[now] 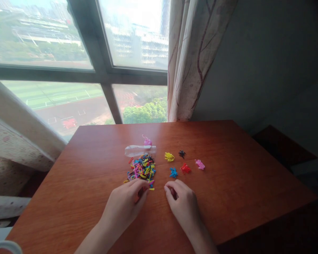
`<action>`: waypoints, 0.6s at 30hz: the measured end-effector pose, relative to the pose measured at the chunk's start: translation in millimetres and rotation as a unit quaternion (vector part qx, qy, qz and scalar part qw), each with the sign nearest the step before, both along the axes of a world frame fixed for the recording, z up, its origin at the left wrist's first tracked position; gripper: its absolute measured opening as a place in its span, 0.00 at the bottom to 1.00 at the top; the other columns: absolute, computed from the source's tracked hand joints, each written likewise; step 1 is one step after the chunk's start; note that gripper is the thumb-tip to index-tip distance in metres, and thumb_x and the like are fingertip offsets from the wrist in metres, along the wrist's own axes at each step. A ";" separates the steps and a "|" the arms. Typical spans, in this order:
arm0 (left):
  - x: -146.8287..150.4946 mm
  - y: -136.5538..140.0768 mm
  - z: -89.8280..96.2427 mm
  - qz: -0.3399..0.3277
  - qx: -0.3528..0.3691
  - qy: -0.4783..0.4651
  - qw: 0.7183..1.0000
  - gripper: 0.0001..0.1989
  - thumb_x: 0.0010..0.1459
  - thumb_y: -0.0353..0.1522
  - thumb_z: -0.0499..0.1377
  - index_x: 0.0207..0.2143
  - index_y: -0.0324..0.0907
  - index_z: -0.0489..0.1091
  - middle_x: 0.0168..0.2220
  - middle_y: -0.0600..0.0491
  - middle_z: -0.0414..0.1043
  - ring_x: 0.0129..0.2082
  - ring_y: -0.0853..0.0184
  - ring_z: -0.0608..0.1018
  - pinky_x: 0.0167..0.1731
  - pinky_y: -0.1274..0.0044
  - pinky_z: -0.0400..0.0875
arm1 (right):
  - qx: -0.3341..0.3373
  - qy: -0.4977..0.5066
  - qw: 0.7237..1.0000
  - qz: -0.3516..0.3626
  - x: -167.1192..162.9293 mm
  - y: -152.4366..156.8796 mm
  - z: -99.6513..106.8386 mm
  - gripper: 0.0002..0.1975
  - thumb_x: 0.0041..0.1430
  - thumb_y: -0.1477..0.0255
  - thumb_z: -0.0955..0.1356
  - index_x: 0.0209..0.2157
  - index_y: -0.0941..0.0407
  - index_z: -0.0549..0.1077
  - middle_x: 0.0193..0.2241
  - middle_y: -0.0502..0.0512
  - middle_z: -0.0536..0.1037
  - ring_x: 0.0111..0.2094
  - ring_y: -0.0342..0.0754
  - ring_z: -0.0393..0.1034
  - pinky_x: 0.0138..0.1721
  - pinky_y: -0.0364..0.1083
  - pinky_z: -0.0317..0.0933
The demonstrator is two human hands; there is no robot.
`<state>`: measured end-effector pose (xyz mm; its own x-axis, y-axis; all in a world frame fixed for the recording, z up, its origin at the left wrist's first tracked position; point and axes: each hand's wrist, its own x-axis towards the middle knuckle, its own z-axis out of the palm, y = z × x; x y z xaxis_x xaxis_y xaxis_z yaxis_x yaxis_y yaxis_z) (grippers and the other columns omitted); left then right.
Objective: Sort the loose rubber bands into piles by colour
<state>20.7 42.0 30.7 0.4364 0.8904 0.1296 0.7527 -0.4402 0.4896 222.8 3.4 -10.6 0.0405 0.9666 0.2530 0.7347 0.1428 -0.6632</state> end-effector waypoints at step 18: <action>94.5 98.9 16.0 -0.066 0.038 0.134 0.988 0.11 0.62 0.31 0.51 0.35 0.42 0.73 0.35 0.48 0.78 0.32 0.61 0.80 0.29 0.76 0.68 | 0.014 -0.010 0.999 0.029 1.4 -0.1 -1.9 0.07 0.61 0.77 0.64 0.31 0.53 0.72 0.26 0.49 0.72 0.28 0.45 0.67 0.32 0.42 0.54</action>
